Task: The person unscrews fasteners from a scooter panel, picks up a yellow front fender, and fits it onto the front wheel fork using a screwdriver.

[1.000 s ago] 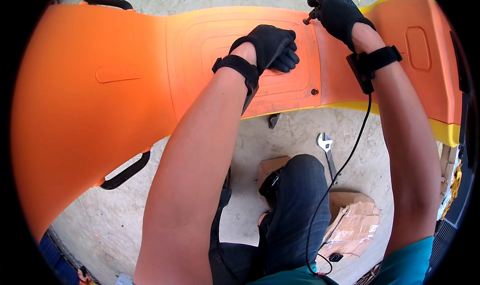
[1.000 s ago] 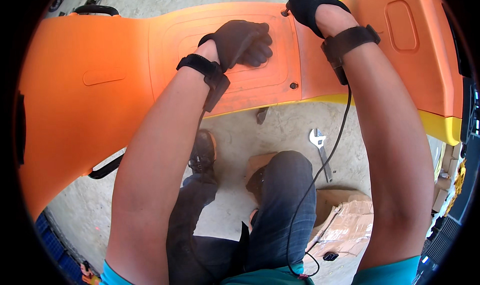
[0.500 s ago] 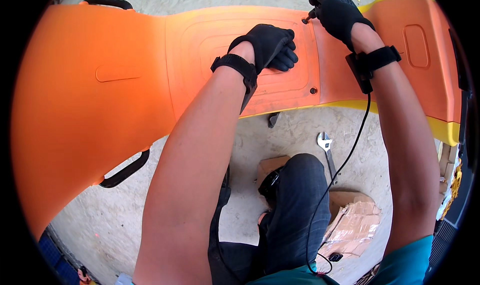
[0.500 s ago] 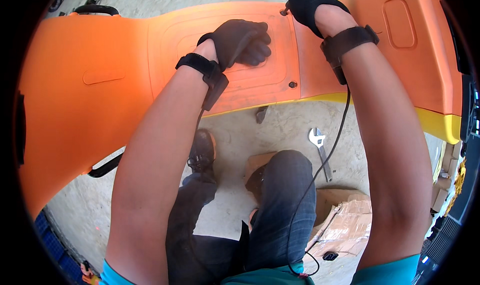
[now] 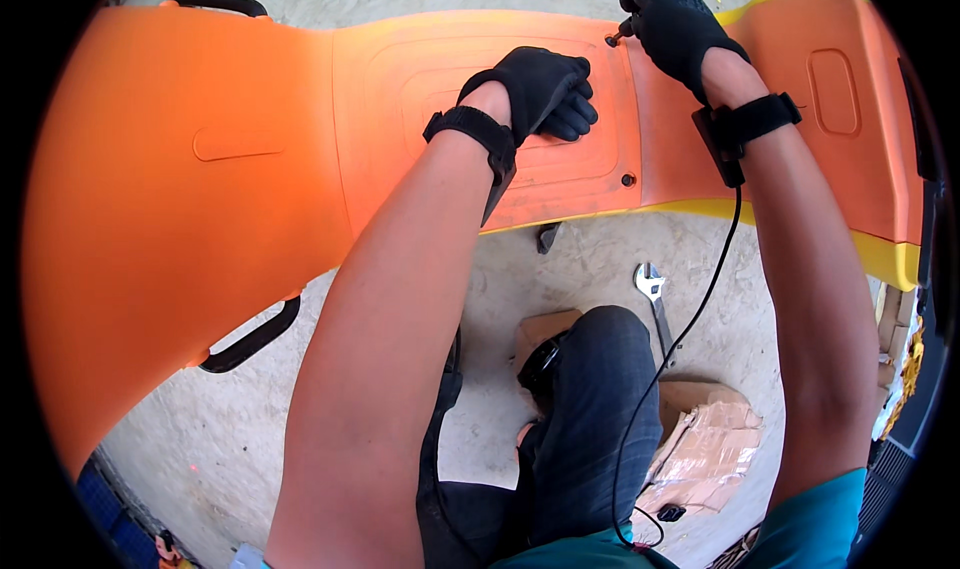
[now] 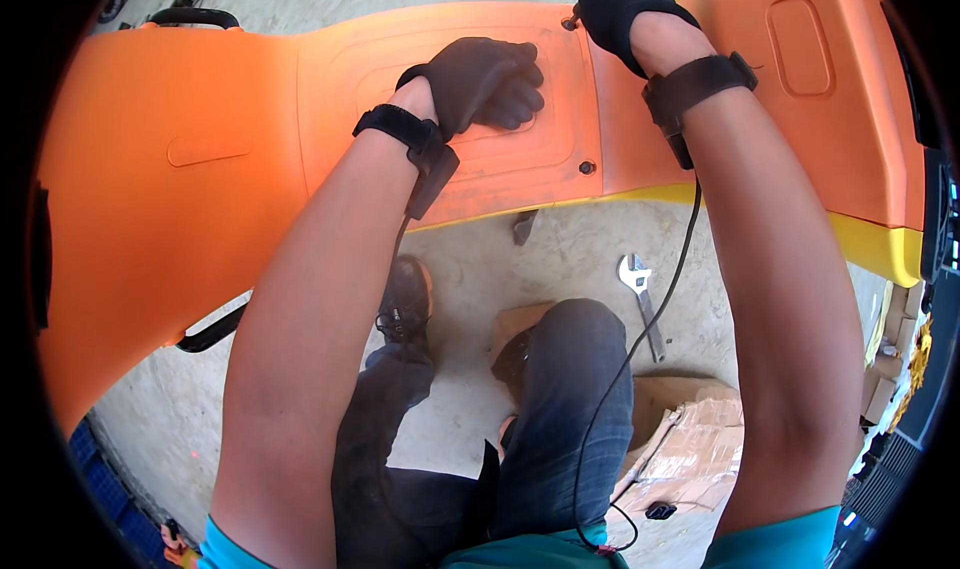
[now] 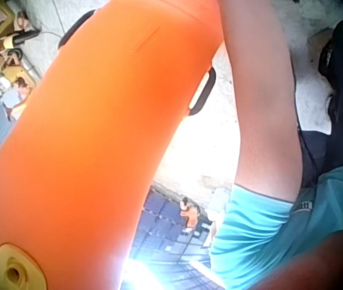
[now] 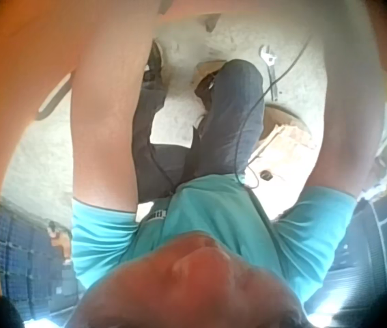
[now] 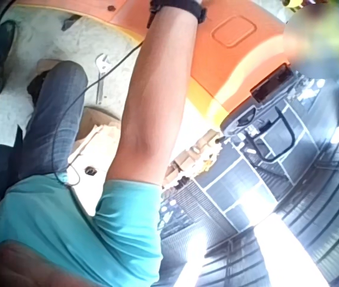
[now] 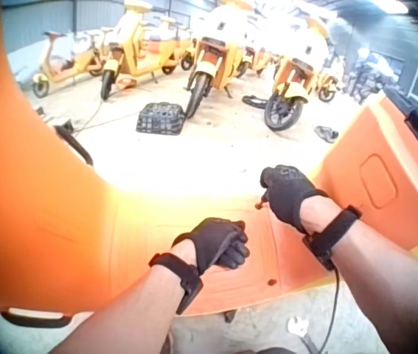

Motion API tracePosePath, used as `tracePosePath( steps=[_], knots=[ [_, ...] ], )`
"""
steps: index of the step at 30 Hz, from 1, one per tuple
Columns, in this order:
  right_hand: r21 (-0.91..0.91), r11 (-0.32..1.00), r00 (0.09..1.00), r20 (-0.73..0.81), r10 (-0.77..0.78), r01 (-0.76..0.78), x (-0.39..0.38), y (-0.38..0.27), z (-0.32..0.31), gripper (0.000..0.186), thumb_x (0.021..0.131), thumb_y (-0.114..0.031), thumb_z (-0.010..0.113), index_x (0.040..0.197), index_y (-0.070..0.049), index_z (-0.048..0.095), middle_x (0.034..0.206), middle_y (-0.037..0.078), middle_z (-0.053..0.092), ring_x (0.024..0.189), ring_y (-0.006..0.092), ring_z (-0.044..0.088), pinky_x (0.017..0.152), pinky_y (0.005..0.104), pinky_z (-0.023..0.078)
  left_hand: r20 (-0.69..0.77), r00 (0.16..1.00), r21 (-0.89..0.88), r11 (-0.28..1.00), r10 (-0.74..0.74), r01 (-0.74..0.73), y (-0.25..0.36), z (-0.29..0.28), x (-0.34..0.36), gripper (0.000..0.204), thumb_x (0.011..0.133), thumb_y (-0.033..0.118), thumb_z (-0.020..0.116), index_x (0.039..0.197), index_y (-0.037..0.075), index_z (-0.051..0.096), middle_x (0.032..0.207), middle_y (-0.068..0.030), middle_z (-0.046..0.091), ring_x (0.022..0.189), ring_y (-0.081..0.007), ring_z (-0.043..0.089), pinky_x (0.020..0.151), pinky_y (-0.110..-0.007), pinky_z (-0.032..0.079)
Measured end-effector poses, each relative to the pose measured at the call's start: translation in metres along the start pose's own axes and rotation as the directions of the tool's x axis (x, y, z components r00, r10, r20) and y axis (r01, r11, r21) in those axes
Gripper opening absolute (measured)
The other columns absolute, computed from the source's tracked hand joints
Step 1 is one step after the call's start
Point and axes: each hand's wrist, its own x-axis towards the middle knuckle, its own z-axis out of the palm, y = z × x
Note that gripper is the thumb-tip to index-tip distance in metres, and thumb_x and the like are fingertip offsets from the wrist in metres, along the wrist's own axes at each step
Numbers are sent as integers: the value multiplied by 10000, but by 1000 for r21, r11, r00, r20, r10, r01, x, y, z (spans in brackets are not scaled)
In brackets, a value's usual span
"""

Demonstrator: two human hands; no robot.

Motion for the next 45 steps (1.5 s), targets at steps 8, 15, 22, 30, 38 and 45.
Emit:
tracePosePath(
  steps=[8, 15, 22, 30, 38, 45],
  knots=[
    [-307, 948, 872, 437, 221, -86, 16, -9, -15, 199, 848, -87, 693, 1025, -10, 646, 931, 188, 694, 959, 365, 671, 818, 409, 527, -10, 1000, 6, 1000, -29, 29, 3, 2, 0, 390, 994, 338, 547, 990, -38, 649, 844, -114, 697, 726, -204, 666, 726, -327, 562],
    [-3, 999, 999, -6, 37, -37, 2, 0, 2, 185, 836, -59, 696, 1000, -1, 630, 967, 198, 691, 969, 351, 676, 824, 415, 522, 3, 1000, -30, 999, -13, 13, -3, -2, 6, 360, 992, 323, 547, 938, -19, 648, 793, -96, 670, 684, -182, 639, 682, -317, 547],
    [-328, 945, 898, 413, 151, -8, 14, -2, -6, 213, 822, -91, 721, 1016, -23, 666, 915, 168, 689, 812, 312, 704, 675, 366, 551, 16, 1000, -45, 999, -22, 23, -1, 0, 6, 369, 990, 326, 544, 898, -18, 641, 773, -73, 654, 673, -164, 618, 688, -306, 535],
    [8, 992, 990, 62, 126, -127, 3, -9, -5, 237, 844, -101, 690, 1054, -2, 642, 912, 189, 686, 878, 356, 679, 748, 403, 540, -11, 1000, -24, 1000, -17, 17, 3, 3, -1, 362, 986, 321, 548, 848, -6, 622, 747, -57, 632, 651, -148, 589, 671, -293, 516],
    [-174, 979, 986, 108, 129, -109, 4, 2, 1, 219, 854, -81, 674, 1070, -55, 647, 932, 147, 685, 887, 340, 673, 772, 407, 530, 69, 997, -88, 996, -29, 35, 0, -1, 8, 342, 1003, 289, 523, 861, -5, 625, 754, -69, 644, 653, -157, 598, 658, -288, 517],
    [-278, 954, 921, 331, 204, -111, 13, -4, -6, 240, 874, -95, 663, 1111, -56, 668, 941, 155, 705, 757, 273, 709, 640, 334, 550, -27, 1000, 18, 1000, -12, 13, 5, 4, -3, 380, 1000, 317, 524, 1004, -40, 654, 855, -135, 709, 737, -210, 680, 734, -325, 575]
  ],
)
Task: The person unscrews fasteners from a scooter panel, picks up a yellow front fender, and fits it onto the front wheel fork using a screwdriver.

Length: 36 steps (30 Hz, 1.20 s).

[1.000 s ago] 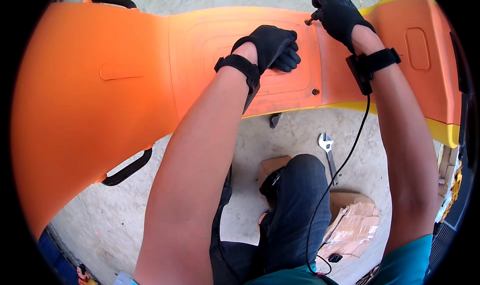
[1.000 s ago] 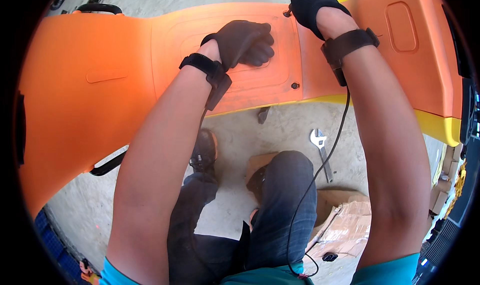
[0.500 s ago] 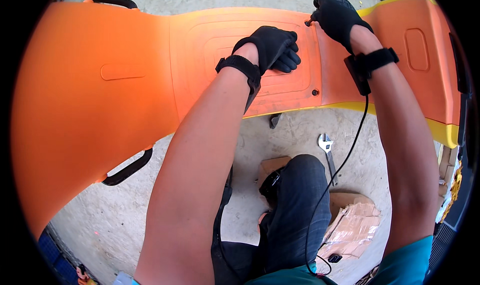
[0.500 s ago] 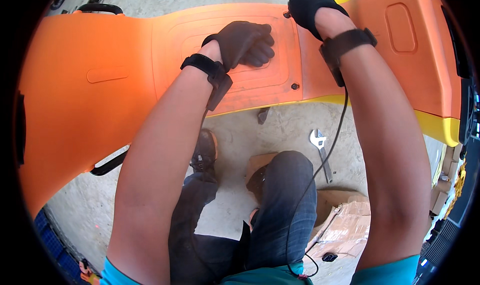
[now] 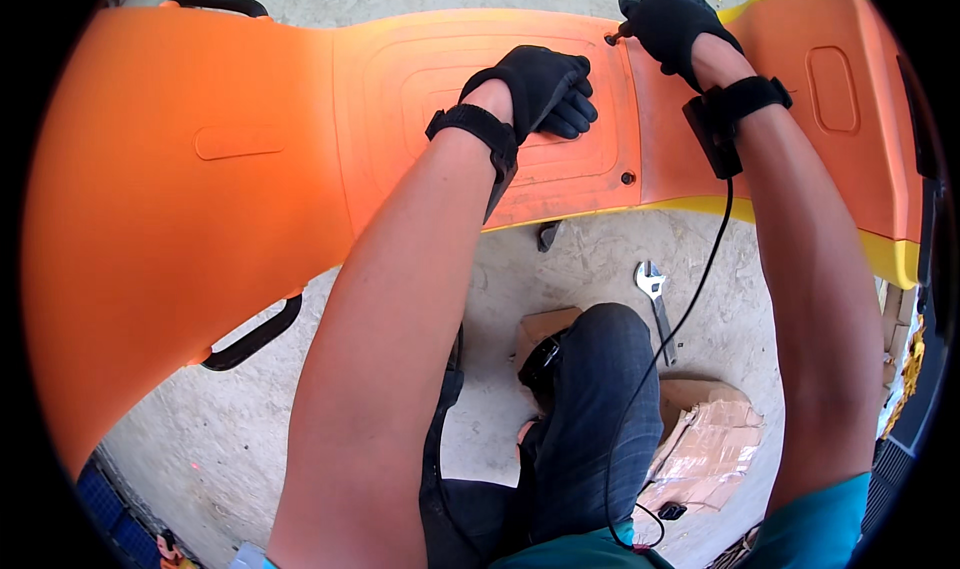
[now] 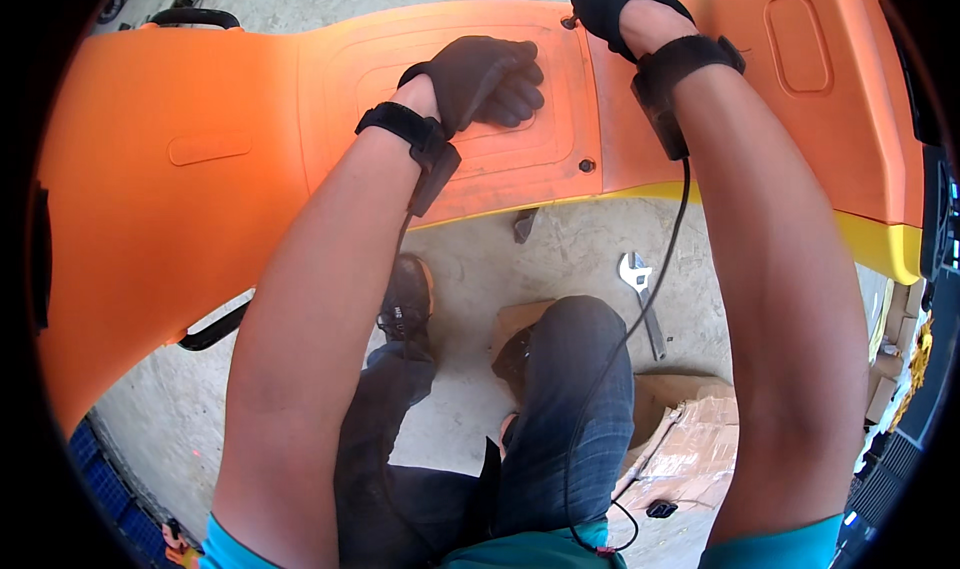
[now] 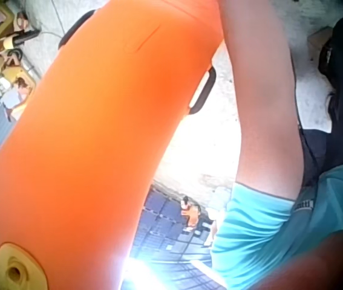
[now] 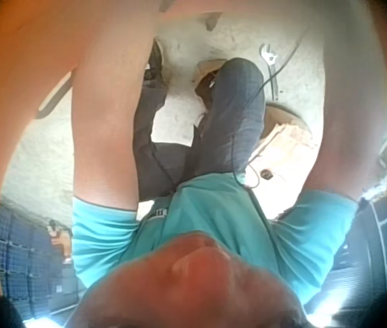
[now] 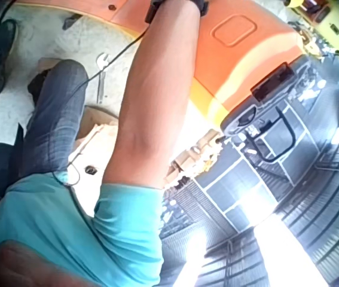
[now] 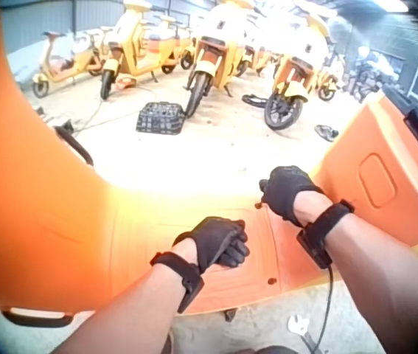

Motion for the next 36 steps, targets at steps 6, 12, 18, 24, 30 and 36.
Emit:
tracePosePath(
  steps=[6, 12, 18, 24, 30, 36],
  knots=[
    [207, 947, 911, -383, -153, 246, -9, 1, 13, 155, 917, -120, 608, 997, 13, 618, 964, 204, 708, 818, 333, 702, 654, 380, 542, 12, 1000, -18, 1000, -17, 17, -1, -3, 3, 358, 989, 299, 535, 976, -37, 658, 844, -128, 705, 727, -208, 675, 734, -317, 571],
    [274, 955, 994, 21, 112, -113, -5, 2, 2, 267, 956, -218, 580, 929, 42, 635, 880, 234, 693, 874, 418, 665, 787, 444, 524, 102, 995, -95, 995, 0, 9, -6, -6, 14, 329, 985, 281, 537, 891, -18, 637, 796, -95, 671, 683, -174, 636, 688, -295, 540],
    [159, 987, 991, -132, 18, 3, 2, 8, 11, 290, 940, -238, 616, 1035, 31, 664, 908, 235, 689, 876, 415, 666, 789, 445, 529, 11, 1000, -80, 997, -7, 8, -4, 1, 6, 323, 988, 264, 534, 790, 14, 591, 721, -38, 592, 624, -134, 558, 628, -271, 483],
    [160, 981, 967, -246, -71, 113, -13, 0, -4, 190, 896, -152, 642, 1015, -4, 647, 945, 231, 684, 935, 404, 658, 798, 437, 525, 95, 995, -109, 994, 1, 9, -5, -5, 10, 310, 983, 259, 538, 846, -7, 617, 766, -69, 636, 657, -157, 598, 665, -288, 516],
    [120, 989, 993, -74, 92, -83, -14, -12, -13, 143, 867, -123, 649, 935, 1, 628, 925, 245, 681, 929, 412, 656, 796, 445, 520, 28, 1000, -56, 998, 7, -5, -7, -2, 10, 309, 984, 263, 541, 841, -3, 608, 750, -57, 614, 648, -147, 579, 651, -290, 505],
    [104, 988, 959, -271, -80, 112, -10, -6, -2, 136, 909, -135, 608, 974, -16, 615, 935, 217, 683, 949, 395, 656, 807, 433, 520, 61, 998, -99, 995, 4, 2, -5, -5, 8, 306, 979, 263, 542, 850, -6, 613, 760, -70, 629, 651, -155, 587, 656, -298, 513]
  ],
)
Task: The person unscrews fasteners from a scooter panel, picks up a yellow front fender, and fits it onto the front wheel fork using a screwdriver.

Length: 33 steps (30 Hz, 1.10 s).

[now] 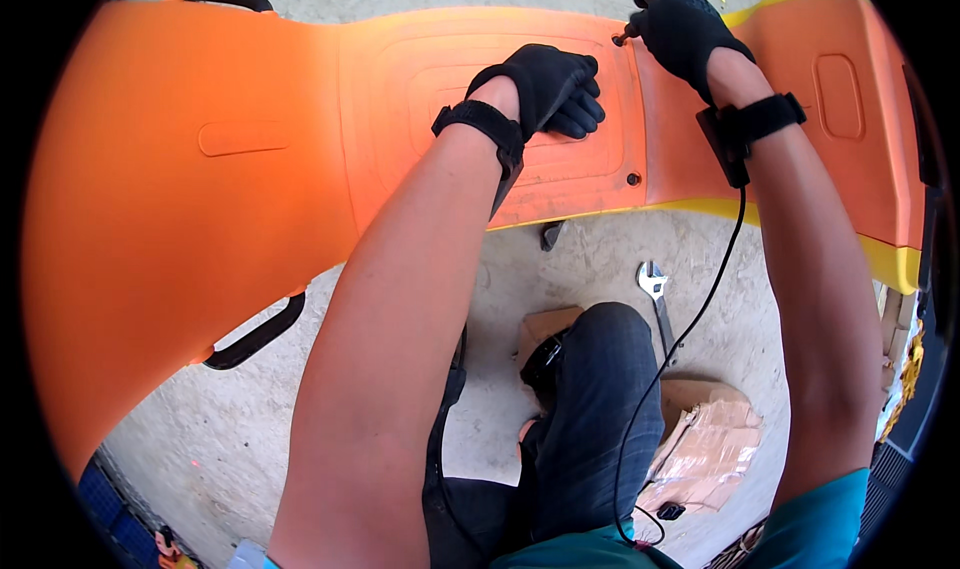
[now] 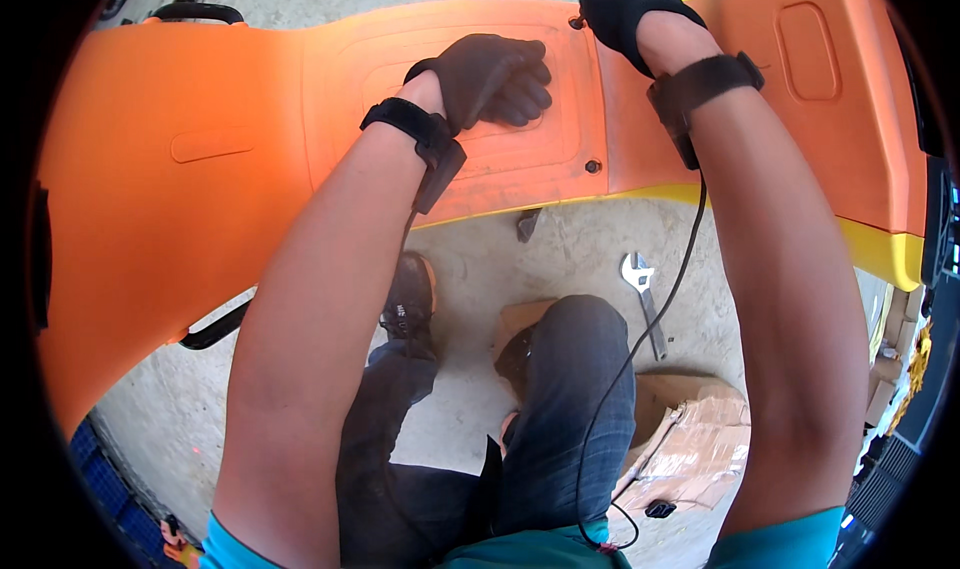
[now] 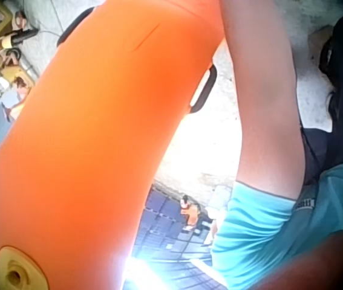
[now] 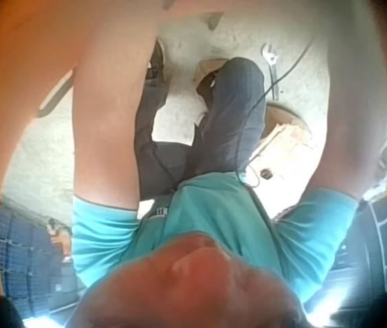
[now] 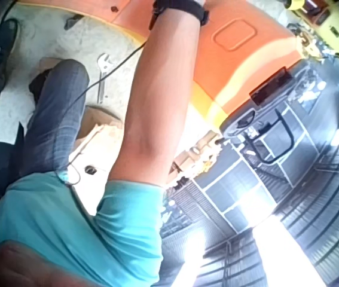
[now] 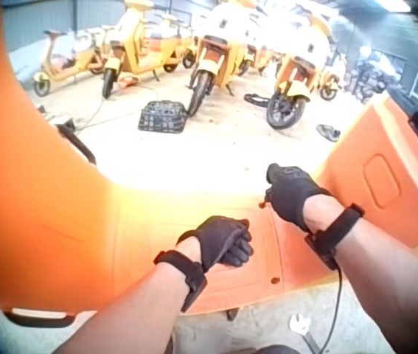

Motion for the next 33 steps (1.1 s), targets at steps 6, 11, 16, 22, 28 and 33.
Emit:
tracePosePath(
  steps=[6, 11, 16, 22, 28, 33],
  knots=[
    [94, 987, 991, 46, 126, -130, -6, -16, -16, 171, 847, -139, 658, 968, -19, 643, 889, 269, 678, 905, 408, 670, 776, 461, 522, -25, 1000, 64, 998, 6, -5, -1, 0, 0, 334, 975, 280, 545, 913, -33, 642, 801, -97, 666, 700, -181, 643, 711, -310, 550],
    [44, 973, 973, 46, 225, -227, -4, -14, -8, 151, 846, -153, 663, 929, -26, 659, 896, 252, 686, 902, 405, 671, 777, 457, 528, -34, 999, 72, 997, -6, 8, 0, 1, -1, 357, 975, 306, 546, 947, -34, 653, 824, -110, 681, 716, -194, 660, 727, -318, 560],
    [-34, 992, 993, -4, 117, -118, 1, 0, 8, 161, 952, -169, 569, 977, -19, 618, 941, 179, 689, 966, 363, 661, 795, 417, 528, -34, 999, 66, 998, 2, 0, 1, 2, -2, 349, 973, 306, 558, 931, -28, 648, 814, -103, 676, 718, -185, 653, 730, -317, 555],
    [86, 996, 998, 63, 31, -36, -2, -1, -4, 167, 855, -175, 657, 900, -14, 661, 902, 245, 690, 900, 406, 669, 783, 451, 530, -27, 1000, 47, 999, 10, -8, -1, 0, 0, 339, 975, 301, 562, 886, -16, 644, 786, -81, 659, 700, -169, 627, 705, -313, 535],
    [-21, 996, 987, 131, 94, -92, -3, -18, -16, 147, 880, -147, 618, 941, -16, 649, 938, 227, 690, 931, 391, 661, 801, 442, 520, -11, 1000, 36, 999, 5, -5, 0, 0, 0, 350, 971, 312, 569, 894, -20, 647, 782, -86, 662, 691, -180, 631, 701, -315, 540],
    [106, 891, 869, 296, 395, -441, 6, -4, 6, 181, 923, -174, 610, 994, -13, 656, 989, 180, 698, 883, 340, 682, 768, 405, 529, -49, 999, 63, 998, 9, -6, 1, 4, -4, 368, 968, 322, 572, 922, -34, 652, 797, -96, 671, 701, -184, 644, 705, -316, 545]
  ],
)
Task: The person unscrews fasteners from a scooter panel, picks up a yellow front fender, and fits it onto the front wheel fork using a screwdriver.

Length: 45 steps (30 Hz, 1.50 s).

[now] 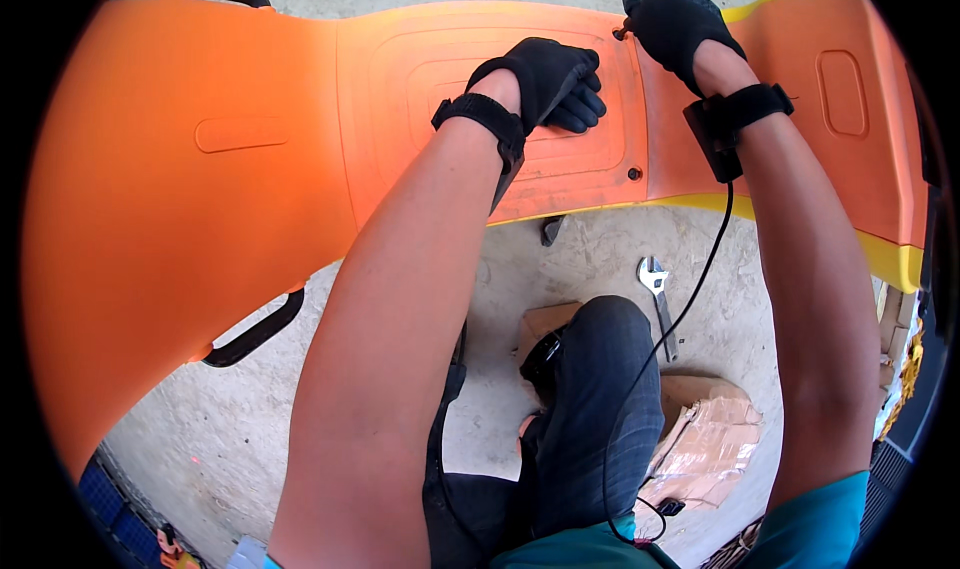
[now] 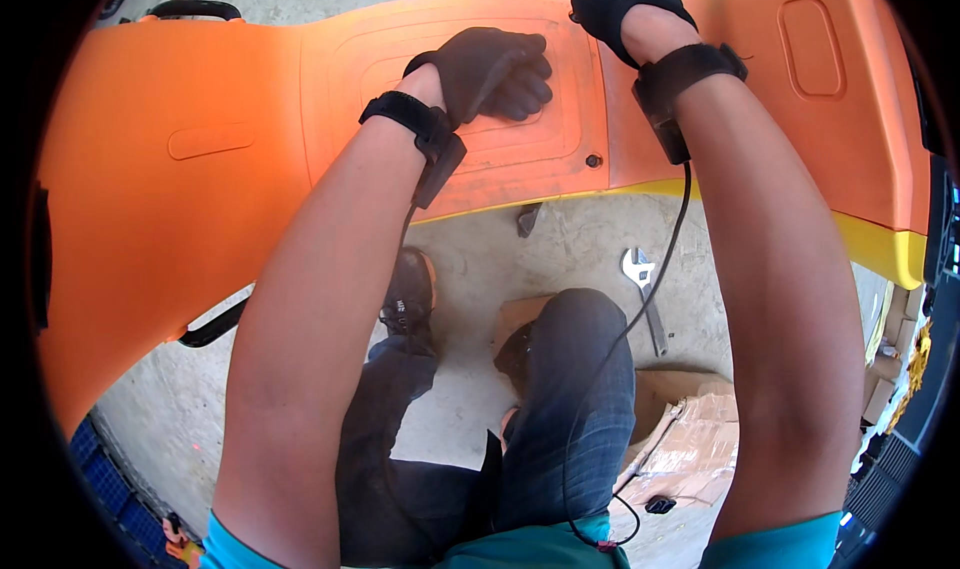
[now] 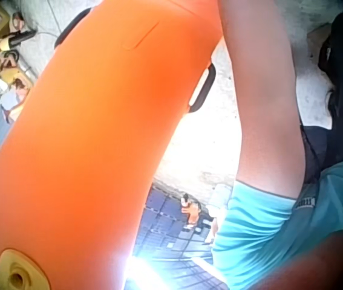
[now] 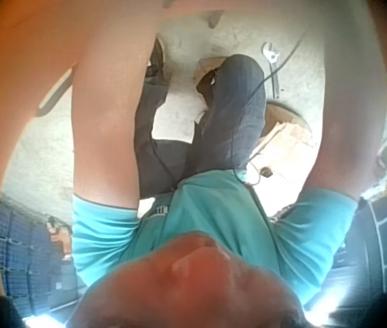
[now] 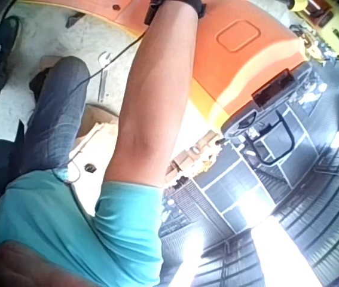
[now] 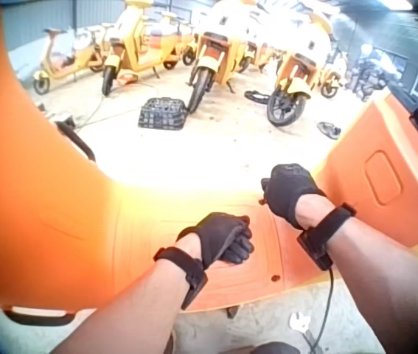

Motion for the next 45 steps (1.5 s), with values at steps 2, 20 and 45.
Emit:
tracePosePath(
  steps=[2, 20, 45],
  knots=[
    [-313, 843, 820, -247, -516, 437, 8, 15, 6, 195, 934, -184, 607, 1007, -12, 663, 932, 181, 693, 780, 333, 684, 698, 399, 536, -3, 1000, 8, 1000, 12, -12, 1, 0, -2, 370, 965, 320, 573, 930, -38, 656, 810, -101, 679, 713, -186, 653, 712, -315, 546],
    [-293, 880, 846, -281, -453, 373, -4, 20, 12, 208, 965, -273, 578, 1022, -121, 708, 955, 153, 680, 867, 317, 673, 783, 402, 545, 29, 999, 1, 1000, -15, 15, -1, -3, 5, 364, 987, 319, 545, 920, -18, 663, 836, -107, 699, 733, -197, 676, 742, -324, 563],
    [-117, 934, 926, -136, -351, 337, -16, 2, -15, 146, 842, -133, 649, 919, -10, 640, 907, 255, 684, 910, 416, 659, 776, 459, 522, 26, 999, -48, 998, 31, -30, 1, -2, 4, 328, 988, 215, 505, 942, -87, 624, 829, -210, 707, 584, -240, 671, 559, -324, 578]
  ],
)
